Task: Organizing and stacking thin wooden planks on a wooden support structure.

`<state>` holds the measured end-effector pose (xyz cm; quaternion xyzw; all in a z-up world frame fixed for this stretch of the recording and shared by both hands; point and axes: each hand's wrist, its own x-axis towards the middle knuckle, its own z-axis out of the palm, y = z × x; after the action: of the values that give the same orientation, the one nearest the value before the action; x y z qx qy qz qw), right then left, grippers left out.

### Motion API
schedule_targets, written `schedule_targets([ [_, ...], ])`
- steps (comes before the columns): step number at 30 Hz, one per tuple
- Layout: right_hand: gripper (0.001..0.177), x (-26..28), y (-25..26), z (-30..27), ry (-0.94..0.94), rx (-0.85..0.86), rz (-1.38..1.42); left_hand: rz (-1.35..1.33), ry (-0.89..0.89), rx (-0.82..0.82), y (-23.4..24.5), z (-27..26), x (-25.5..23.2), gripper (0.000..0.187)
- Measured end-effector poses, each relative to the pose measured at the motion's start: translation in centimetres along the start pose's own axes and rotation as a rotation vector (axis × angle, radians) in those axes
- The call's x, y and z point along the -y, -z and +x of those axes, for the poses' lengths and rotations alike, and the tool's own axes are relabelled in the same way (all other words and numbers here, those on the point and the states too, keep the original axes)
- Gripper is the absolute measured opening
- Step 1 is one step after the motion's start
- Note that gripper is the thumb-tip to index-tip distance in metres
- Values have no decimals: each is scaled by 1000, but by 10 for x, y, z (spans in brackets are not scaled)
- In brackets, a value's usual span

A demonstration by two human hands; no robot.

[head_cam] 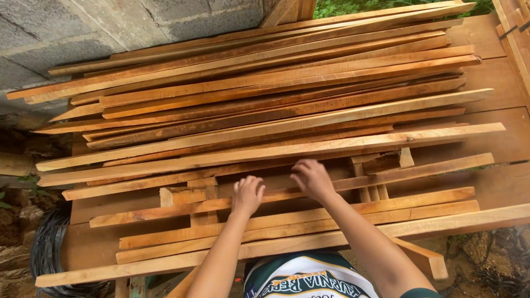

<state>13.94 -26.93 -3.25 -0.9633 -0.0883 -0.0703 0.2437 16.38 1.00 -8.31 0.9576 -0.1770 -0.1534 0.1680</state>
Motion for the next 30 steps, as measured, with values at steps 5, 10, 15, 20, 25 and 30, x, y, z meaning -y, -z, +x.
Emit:
schedule_targets([
  [5, 64, -8, 22, 60, -178, 184, -189, 92, 102, -5, 76, 54, -3, 52],
  [10, 66, -60, -22, 84, -215, 533, -382, 370, 225, 288, 83, 97, 36, 78],
  [15, 53, -89, 17, 105, -14, 391, -469, 308, 0, 231, 119, 123, 55, 51],
  [20, 57, 29, 217, 135, -121, 516, -430, 134, -102, 210, 283, 61, -41, 45],
  [25, 58, 105, 299, 109, -164, 558, -380, 70, -20, 264, 355, -14, -111, 53],
  [30, 68, 120, 295, 42, -404, 865, -226, -140, 13, 523, 337, -81, -136, 51],
])
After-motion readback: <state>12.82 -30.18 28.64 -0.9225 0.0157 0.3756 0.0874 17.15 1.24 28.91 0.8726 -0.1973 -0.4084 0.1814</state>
